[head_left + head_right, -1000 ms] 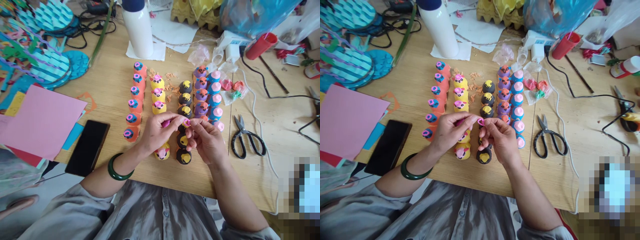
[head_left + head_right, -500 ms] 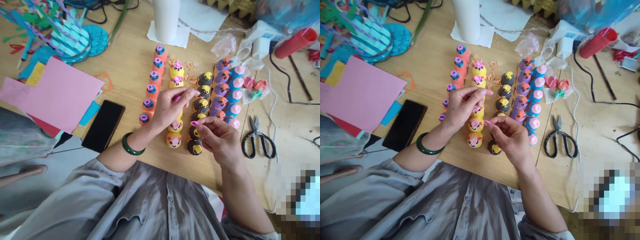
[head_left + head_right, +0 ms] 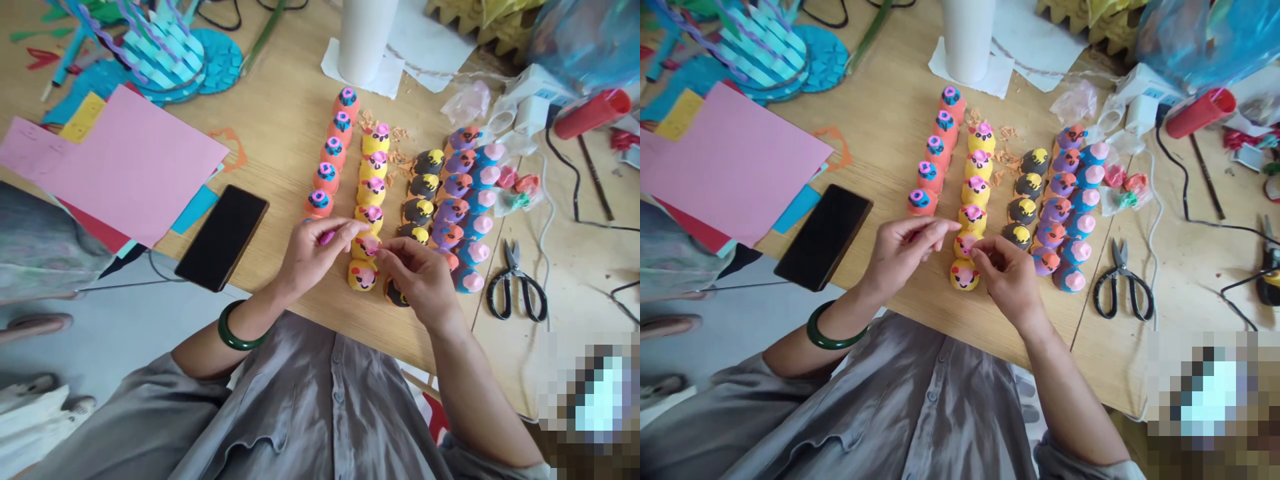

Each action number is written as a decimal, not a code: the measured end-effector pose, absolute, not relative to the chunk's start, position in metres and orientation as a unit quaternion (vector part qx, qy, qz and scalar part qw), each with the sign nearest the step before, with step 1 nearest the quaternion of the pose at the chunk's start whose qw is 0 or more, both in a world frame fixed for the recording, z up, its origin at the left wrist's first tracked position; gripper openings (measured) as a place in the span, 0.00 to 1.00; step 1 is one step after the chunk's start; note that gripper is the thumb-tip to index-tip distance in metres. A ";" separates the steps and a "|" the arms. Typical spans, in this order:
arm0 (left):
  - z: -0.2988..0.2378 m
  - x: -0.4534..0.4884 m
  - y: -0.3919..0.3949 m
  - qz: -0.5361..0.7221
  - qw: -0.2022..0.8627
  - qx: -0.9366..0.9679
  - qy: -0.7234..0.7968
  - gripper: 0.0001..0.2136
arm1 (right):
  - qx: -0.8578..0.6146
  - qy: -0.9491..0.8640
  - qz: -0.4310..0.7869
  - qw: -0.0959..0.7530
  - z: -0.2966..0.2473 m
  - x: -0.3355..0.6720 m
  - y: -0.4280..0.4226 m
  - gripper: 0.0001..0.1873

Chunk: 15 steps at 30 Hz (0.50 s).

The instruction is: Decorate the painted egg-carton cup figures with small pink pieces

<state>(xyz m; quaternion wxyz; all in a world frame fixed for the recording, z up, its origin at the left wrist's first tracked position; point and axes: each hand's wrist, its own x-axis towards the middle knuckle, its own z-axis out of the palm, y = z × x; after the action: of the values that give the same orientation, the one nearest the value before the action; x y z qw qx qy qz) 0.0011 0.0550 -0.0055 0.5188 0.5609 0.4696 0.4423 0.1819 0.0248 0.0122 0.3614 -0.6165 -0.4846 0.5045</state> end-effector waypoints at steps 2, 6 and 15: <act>-0.019 -0.003 0.046 0.438 0.503 0.568 0.482 0.13 | -0.618 -0.499 0.490 0.359 0.010 0.178 0.027 0.09; -0.036 -0.002 0.037 0.445 0.476 0.598 0.467 0.14 | -0.634 -0.532 0.429 0.362 0.006 0.173 0.028 0.07; -0.044 0.008 0.034 0.468 0.461 0.639 0.401 0.14 | -0.666 -0.601 0.286 0.335 -0.002 0.168 0.022 0.04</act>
<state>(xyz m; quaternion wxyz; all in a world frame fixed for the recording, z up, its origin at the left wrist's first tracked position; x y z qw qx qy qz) 0.0078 0.0339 -0.0436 0.4611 0.6389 0.4007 0.4676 0.1680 0.0223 -0.0017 0.3352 -0.6664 -0.6013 0.2863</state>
